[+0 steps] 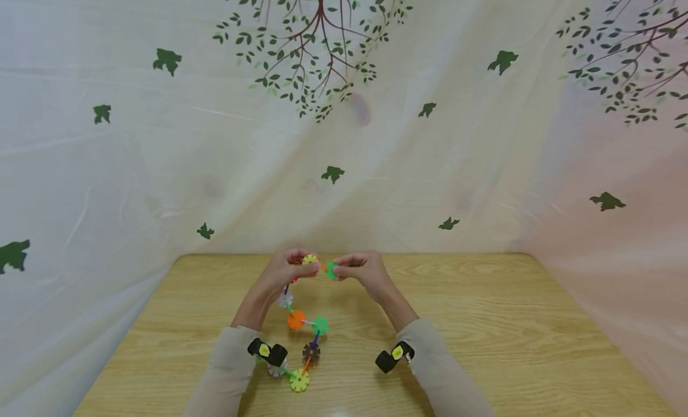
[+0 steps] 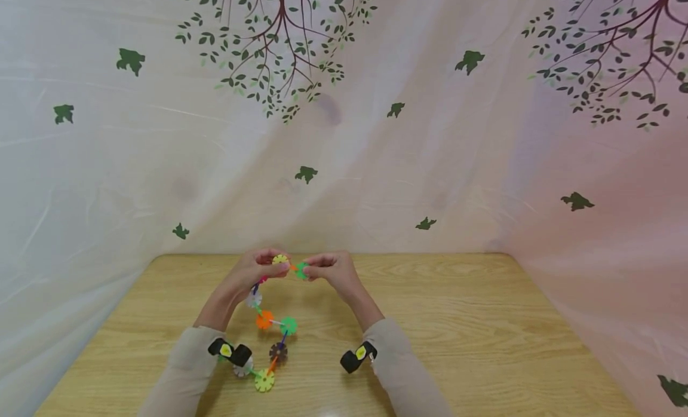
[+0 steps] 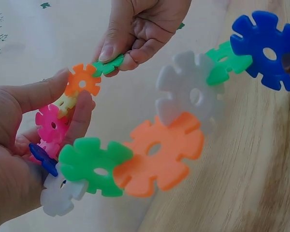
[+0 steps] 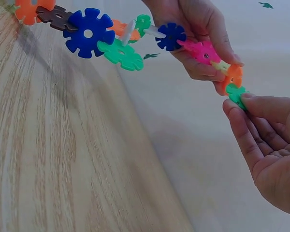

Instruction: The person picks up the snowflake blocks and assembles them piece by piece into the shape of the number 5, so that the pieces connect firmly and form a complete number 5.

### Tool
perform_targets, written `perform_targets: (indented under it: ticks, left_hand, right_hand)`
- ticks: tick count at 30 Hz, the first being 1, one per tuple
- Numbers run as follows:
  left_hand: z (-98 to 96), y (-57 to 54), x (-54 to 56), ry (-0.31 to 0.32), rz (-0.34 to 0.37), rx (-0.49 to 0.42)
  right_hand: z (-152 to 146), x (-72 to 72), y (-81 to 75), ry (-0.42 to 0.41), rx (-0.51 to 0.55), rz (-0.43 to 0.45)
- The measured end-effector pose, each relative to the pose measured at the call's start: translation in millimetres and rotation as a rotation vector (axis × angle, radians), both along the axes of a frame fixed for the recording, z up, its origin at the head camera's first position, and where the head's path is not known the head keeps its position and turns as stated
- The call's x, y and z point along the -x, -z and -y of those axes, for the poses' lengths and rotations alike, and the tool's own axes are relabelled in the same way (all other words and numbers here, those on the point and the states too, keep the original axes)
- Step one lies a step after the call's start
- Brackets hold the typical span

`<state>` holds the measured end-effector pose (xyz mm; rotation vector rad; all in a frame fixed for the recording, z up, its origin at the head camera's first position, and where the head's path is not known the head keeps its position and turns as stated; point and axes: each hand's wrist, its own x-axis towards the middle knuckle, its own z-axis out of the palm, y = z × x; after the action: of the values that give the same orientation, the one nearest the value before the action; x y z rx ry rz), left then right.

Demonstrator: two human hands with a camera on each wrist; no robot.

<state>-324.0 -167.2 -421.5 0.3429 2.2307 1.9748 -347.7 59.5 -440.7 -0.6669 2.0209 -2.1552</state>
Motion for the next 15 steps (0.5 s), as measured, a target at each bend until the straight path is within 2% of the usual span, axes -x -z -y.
perform_targets:
  ticks: [8,15]
  left_hand:
    - [-4.1,1.7,1.7,-0.013,-0.009,-0.003]
    - [-5.4,5.1,2.7,0.007,0.0,0.004]
  right_hand:
    - [-2.3,0.2,-0.2,0.009,-0.002,-0.006]
    - [-9.2,3.4,-3.1,-0.031,-0.09,0.023]
